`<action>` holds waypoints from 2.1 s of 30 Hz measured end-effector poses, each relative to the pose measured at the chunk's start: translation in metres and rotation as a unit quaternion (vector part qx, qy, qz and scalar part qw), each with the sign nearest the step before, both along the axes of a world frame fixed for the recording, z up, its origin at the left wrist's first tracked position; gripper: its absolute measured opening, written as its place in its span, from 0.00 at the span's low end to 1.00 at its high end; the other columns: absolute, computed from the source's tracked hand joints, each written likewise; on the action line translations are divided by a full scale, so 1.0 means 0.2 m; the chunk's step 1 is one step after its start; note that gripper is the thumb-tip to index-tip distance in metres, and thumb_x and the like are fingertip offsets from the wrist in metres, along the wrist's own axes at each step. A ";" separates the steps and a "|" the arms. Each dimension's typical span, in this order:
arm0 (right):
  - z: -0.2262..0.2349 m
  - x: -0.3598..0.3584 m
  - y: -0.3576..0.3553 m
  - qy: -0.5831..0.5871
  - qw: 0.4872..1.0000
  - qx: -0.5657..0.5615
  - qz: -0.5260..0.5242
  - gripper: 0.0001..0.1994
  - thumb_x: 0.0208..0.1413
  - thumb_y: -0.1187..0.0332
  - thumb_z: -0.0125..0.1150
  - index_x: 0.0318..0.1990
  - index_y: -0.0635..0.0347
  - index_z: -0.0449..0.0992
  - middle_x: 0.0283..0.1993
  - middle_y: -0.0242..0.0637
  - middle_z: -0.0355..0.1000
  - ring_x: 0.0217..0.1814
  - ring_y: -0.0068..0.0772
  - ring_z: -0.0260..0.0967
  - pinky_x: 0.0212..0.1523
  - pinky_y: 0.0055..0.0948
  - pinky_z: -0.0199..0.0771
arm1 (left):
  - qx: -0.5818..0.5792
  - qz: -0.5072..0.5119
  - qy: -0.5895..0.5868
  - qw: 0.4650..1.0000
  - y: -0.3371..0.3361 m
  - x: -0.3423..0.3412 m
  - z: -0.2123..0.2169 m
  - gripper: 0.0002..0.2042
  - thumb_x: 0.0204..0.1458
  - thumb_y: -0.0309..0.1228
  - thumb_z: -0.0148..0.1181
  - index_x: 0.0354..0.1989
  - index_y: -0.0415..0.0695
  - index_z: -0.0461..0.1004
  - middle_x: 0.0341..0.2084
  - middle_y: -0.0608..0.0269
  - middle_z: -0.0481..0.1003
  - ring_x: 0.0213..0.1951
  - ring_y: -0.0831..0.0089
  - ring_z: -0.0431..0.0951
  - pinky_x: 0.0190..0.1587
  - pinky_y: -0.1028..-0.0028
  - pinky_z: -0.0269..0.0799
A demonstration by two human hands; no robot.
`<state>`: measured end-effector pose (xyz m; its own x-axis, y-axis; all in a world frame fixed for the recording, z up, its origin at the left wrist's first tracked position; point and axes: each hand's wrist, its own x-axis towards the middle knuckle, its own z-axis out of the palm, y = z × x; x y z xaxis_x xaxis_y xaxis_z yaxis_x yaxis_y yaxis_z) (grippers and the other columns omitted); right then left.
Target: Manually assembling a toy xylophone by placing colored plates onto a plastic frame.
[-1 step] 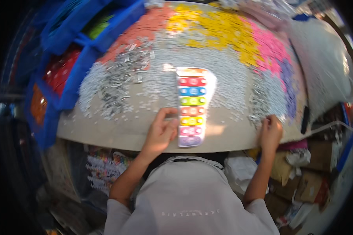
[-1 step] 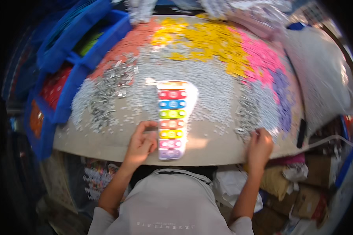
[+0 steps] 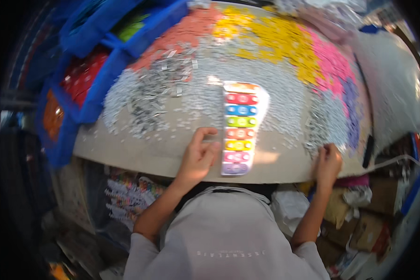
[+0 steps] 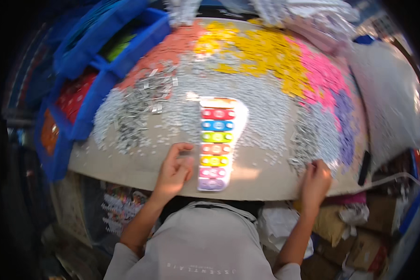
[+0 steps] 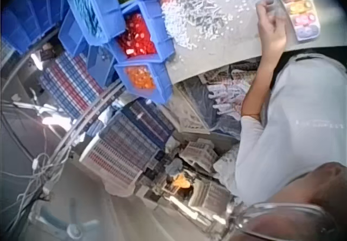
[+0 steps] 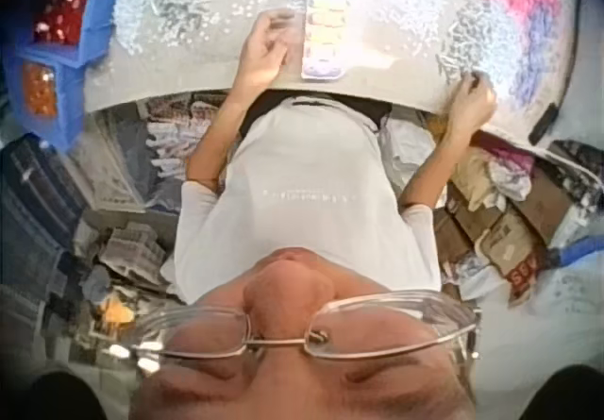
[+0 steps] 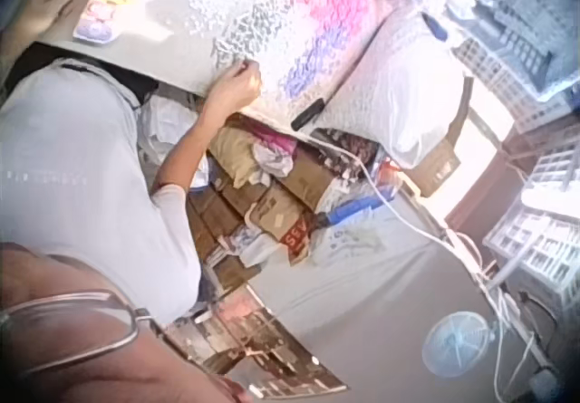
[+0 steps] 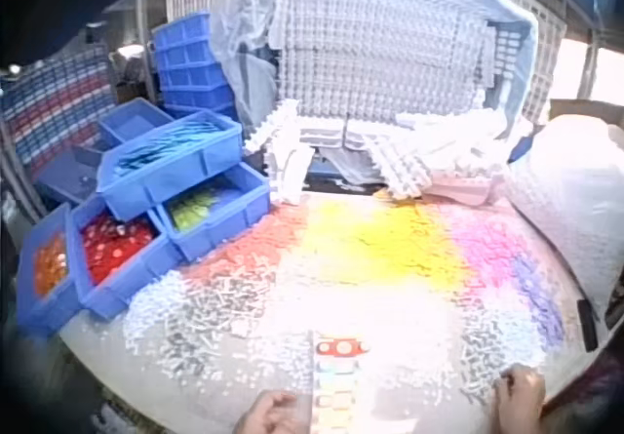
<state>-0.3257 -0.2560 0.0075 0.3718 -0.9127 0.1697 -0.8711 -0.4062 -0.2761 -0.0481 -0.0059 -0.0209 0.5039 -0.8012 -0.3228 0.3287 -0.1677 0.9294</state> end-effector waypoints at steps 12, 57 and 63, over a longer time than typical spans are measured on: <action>0.03 0.17 0.14 -0.298 0.954 0.013 0.039 0.07 0.68 0.69 0.55 0.37 0.61 0.70 0.26 0.22 0.61 0.26 0.11 0.52 0.25 0.18 0.50 | 0.318 0.284 -0.593 0.683 0.70 0.59 0.11 0.05 0.60 0.29 0.59 0.40 0.41 0.77 0.34 0.58 0.77 0.36 0.57 0.78 0.39 0.65 0.72; -0.01 0.51 0.60 -0.254 0.788 0.549 0.113 0.15 0.58 0.71 0.69 0.39 0.60 0.64 0.17 0.21 0.62 0.19 0.08 0.53 0.18 0.16 0.49 | 0.016 -0.045 0.143 0.989 0.17 -0.15 0.03 0.10 0.57 0.23 0.64 0.45 0.38 0.73 0.25 0.70 0.76 0.24 0.87 0.72 0.24 0.84 0.67; -0.01 0.51 0.59 -0.227 0.759 0.598 0.125 0.10 0.61 0.70 0.65 0.40 0.64 0.69 0.19 0.26 0.68 0.15 0.13 0.61 0.13 0.17 0.57 | 0.184 -0.147 -0.153 0.960 0.09 -0.11 0.12 0.32 0.56 0.41 0.64 0.63 0.37 0.59 0.30 0.48 0.78 0.29 0.60 0.82 0.29 0.63 0.75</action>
